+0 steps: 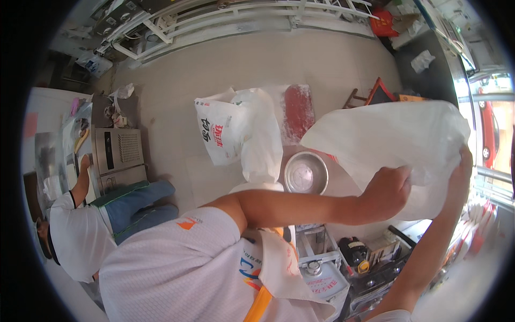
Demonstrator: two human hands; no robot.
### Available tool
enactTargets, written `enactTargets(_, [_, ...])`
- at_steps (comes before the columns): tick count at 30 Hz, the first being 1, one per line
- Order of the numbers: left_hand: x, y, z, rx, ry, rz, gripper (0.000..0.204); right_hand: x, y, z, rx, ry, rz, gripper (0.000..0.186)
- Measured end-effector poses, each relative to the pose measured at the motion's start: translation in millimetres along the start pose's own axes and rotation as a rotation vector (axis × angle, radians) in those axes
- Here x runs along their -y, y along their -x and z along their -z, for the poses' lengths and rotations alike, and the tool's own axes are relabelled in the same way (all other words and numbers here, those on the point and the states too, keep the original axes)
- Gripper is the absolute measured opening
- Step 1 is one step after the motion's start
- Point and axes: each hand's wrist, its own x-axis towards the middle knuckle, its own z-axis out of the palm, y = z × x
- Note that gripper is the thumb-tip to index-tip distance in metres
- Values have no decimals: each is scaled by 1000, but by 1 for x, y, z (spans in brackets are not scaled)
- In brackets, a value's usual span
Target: The person pours flour from a bag into a bowl, scoops a dry mixture into a smaller container, and then adds liquid from a bucket into a large mixing machine.
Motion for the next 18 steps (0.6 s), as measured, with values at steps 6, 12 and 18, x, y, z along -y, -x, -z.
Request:
enactTargets(6, [82, -20, 22, -188, -22, 130, 13, -15, -159, -155, 53, -341, -94, 34])
enactTargets(12, [187, -42, 48, -240, 122, 403, 16, -81, -199, -327, 482, -542, -51, 12])
enactTargets(18, [354, -67, 152, -390, 7, 583, 14, -40, -108, -414, 736, 178, 72, 46])
